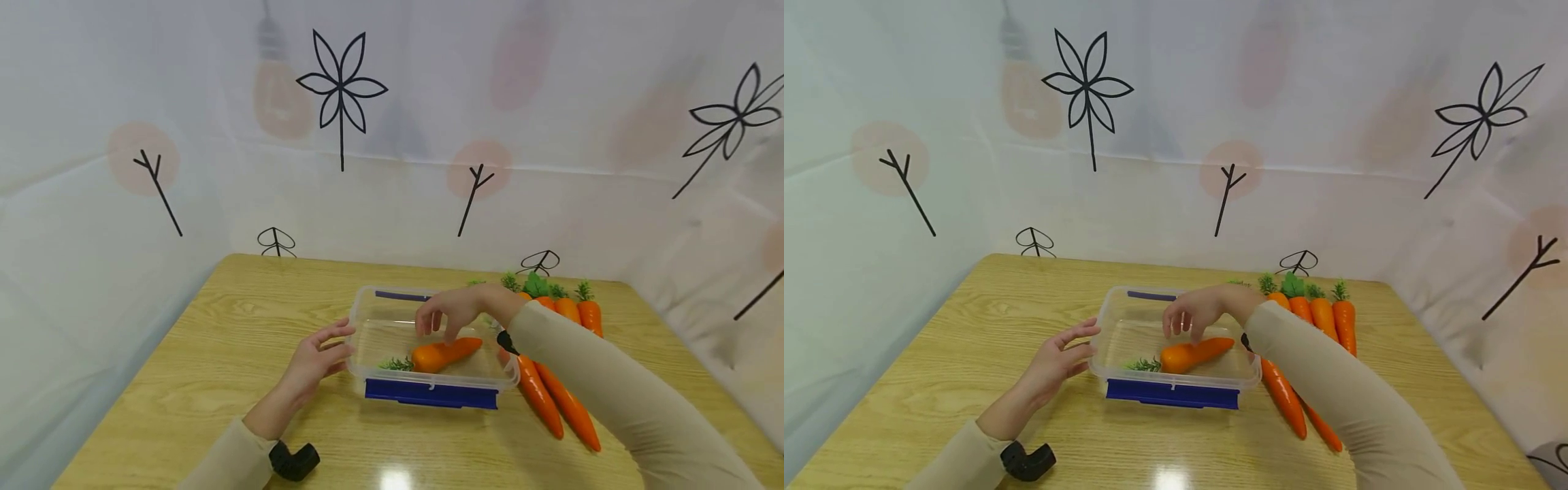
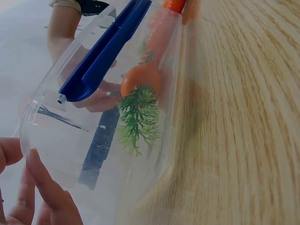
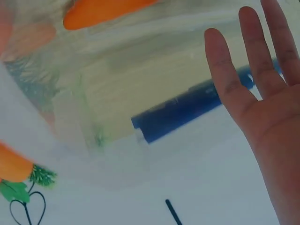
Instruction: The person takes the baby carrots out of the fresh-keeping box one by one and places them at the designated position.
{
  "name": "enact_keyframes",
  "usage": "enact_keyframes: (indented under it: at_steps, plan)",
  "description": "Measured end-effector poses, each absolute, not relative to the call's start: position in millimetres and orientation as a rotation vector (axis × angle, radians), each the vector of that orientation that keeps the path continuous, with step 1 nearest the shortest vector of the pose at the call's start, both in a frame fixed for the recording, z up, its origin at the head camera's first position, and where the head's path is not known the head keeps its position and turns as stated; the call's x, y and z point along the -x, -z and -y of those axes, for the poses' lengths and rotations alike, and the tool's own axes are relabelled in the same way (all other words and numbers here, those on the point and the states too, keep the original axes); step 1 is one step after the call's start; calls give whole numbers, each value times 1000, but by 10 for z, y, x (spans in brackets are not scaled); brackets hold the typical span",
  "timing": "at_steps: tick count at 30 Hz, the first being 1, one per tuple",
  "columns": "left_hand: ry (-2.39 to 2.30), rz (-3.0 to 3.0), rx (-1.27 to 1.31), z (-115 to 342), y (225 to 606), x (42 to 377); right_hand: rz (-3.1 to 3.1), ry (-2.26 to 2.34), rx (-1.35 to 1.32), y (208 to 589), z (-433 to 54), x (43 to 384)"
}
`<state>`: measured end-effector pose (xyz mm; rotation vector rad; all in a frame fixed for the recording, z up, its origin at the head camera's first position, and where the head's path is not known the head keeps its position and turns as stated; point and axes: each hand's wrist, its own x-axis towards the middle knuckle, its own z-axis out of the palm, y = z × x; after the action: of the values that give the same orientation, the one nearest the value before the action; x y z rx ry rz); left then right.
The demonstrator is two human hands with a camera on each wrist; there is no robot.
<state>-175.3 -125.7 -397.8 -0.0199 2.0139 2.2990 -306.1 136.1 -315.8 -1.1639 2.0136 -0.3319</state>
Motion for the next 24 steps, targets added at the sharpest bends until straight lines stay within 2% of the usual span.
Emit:
enact_keyframes:
  at_steps: [9, 16, 24]
  plan:
    - [-2307, -2019, 40, 1244, 3976, 1763, -1973, 173, 969, 3304, -1262, 3060]
    - [-2302, -2014, 30, 1250, 3984, 1768, -2037, 2, 991, 3365, -1196, 3011]
    - [-2298, -2016, 21, 1256, 3988, 1763, -2283, 123, 987, 3351, -1177, 3032]
